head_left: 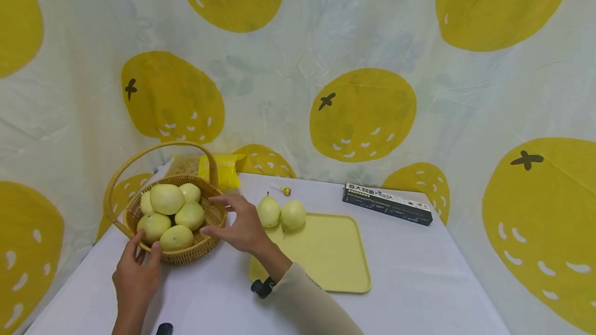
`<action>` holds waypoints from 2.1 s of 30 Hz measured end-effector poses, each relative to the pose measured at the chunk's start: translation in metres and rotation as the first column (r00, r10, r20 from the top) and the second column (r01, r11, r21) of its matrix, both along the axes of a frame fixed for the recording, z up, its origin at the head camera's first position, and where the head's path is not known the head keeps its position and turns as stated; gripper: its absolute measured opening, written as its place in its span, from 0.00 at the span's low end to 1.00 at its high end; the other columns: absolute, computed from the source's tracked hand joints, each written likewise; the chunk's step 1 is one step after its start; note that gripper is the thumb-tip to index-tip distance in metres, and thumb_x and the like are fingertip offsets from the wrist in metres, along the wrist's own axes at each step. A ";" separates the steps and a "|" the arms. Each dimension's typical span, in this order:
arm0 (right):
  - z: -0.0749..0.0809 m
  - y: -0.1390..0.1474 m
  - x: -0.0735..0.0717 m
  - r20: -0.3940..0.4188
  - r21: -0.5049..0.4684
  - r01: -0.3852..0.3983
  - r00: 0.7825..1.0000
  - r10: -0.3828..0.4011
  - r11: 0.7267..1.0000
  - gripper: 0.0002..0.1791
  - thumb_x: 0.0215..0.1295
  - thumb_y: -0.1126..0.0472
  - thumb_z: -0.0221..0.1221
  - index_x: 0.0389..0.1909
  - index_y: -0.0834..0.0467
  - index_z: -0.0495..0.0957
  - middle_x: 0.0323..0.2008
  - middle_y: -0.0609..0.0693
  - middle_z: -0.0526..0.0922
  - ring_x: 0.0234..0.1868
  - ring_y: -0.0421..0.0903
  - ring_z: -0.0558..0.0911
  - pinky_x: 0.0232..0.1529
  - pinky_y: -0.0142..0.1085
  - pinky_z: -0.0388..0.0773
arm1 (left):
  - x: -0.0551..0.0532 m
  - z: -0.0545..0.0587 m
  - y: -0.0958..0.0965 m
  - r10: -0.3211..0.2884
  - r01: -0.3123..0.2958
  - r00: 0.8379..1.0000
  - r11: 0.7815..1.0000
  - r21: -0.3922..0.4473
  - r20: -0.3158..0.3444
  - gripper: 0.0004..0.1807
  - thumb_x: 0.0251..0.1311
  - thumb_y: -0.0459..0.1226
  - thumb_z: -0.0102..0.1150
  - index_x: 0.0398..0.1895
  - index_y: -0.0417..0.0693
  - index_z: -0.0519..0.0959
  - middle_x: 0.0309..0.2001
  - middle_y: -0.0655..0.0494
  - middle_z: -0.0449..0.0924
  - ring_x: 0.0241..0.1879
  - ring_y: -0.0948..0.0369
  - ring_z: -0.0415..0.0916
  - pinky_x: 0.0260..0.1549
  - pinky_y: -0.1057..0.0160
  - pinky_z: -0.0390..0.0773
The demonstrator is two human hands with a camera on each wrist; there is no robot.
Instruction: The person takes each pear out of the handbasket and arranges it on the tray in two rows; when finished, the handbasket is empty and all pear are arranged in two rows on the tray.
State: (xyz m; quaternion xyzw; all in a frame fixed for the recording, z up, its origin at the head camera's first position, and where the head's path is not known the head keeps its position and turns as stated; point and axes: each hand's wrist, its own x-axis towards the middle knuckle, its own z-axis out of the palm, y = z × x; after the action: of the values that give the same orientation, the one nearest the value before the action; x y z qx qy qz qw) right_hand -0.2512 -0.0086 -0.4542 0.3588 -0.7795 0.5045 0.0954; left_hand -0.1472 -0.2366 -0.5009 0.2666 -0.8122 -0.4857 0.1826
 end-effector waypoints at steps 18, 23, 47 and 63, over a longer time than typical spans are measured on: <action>-0.011 -0.059 -0.004 0.181 0.045 -0.183 0.968 0.172 0.982 0.33 0.62 0.52 0.77 0.67 0.52 0.80 0.62 0.52 0.84 0.59 0.39 0.85 0.58 0.24 0.86 | -0.002 -0.002 0.002 0.015 -0.016 1.000 1.000 -0.026 -0.017 0.36 0.81 0.49 0.49 0.85 0.48 0.57 0.84 0.43 0.56 0.77 0.33 0.63 0.72 0.34 0.72; -0.011 -0.070 -0.010 0.237 0.100 -0.166 0.962 0.138 0.981 0.32 0.61 0.49 0.78 0.65 0.49 0.81 0.59 0.48 0.86 0.55 0.35 0.86 0.52 0.21 0.85 | -0.001 -0.003 0.003 0.011 -0.011 1.000 1.000 -0.026 -0.016 0.36 0.81 0.48 0.49 0.85 0.46 0.57 0.84 0.41 0.57 0.76 0.32 0.63 0.71 0.33 0.72; -0.005 -0.079 -0.020 0.084 0.483 -0.098 0.994 0.066 0.870 0.25 0.57 0.38 0.77 0.54 0.41 0.89 0.47 0.31 0.89 0.42 0.24 0.80 0.41 0.12 0.71 | -0.004 0.001 0.003 -0.016 0.015 1.000 0.998 -0.055 -0.025 0.36 0.80 0.49 0.49 0.85 0.47 0.58 0.83 0.42 0.58 0.76 0.33 0.66 0.71 0.34 0.73; -0.007 -0.076 -0.019 0.184 0.384 -0.103 0.982 0.033 0.918 0.20 0.54 0.42 0.80 0.47 0.40 0.89 0.40 0.25 0.87 0.46 0.24 0.80 0.47 0.16 0.76 | -0.003 0.001 0.002 -0.019 0.019 1.000 0.999 -0.033 0.007 0.36 0.81 0.50 0.48 0.86 0.49 0.56 0.84 0.42 0.55 0.77 0.33 0.63 0.72 0.33 0.72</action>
State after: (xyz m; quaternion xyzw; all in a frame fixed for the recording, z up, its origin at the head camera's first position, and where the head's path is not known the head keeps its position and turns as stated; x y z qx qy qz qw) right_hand -0.2697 -0.0851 -0.4610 0.3520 -0.8570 0.3709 -0.0643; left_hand -0.1503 -0.2347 -0.4996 0.2573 -0.8232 -0.4730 0.1799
